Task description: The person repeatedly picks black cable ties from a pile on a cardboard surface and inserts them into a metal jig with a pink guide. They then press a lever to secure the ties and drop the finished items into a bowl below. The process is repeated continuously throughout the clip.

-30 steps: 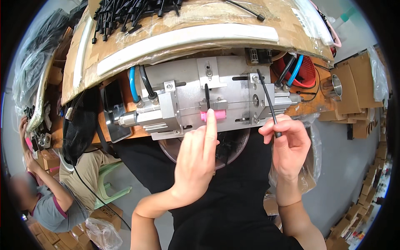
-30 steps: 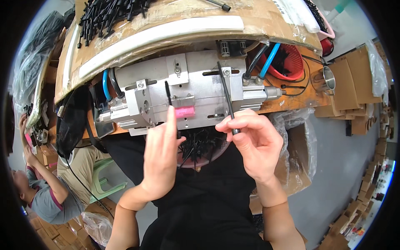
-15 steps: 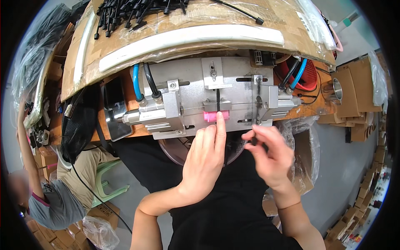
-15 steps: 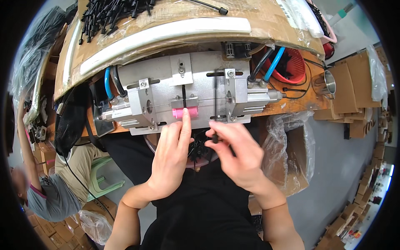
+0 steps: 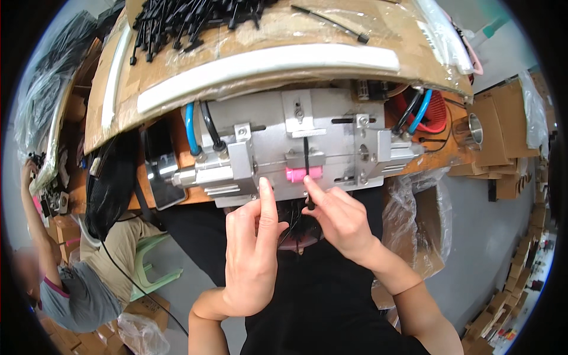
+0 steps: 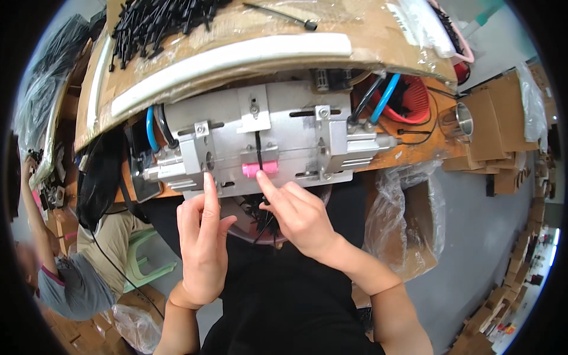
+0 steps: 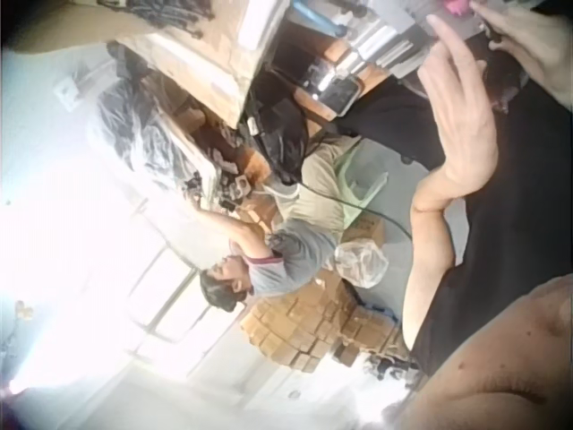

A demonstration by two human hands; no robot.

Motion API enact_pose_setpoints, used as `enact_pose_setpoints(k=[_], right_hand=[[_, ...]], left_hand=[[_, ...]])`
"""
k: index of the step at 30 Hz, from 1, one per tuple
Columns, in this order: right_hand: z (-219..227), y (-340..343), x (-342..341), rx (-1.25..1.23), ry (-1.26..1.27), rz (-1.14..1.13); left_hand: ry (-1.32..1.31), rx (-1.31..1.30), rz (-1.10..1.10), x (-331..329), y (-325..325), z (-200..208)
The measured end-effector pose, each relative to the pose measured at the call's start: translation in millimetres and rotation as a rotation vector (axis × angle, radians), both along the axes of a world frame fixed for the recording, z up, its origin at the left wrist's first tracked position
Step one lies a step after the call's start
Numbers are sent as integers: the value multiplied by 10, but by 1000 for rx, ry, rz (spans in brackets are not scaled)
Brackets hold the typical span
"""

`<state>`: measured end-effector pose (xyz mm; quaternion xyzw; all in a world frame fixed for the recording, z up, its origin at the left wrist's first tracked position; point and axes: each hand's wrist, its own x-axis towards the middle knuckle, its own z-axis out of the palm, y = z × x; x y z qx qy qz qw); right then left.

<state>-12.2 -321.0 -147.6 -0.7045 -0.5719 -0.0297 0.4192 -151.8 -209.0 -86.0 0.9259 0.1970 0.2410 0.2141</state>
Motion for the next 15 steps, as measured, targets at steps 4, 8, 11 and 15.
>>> enact_pose_setpoints(k=[4, 8, 11, 15], right_hand=[[419, -69, 184, -131, -59, 84], [1087, 254, 1148, 74, -389, -176], [1530, 879, 2316, 1, -637, -475], [1741, 1252, 3230, -125, -864, -189]], left_hand=[[-76, 64, -60, 277, 241, 198], [-213, 195, -210, 1111, 664, 574], [-155, 319, -250, 1850, 807, 744], [74, 254, -304, 2118, 925, 844]])
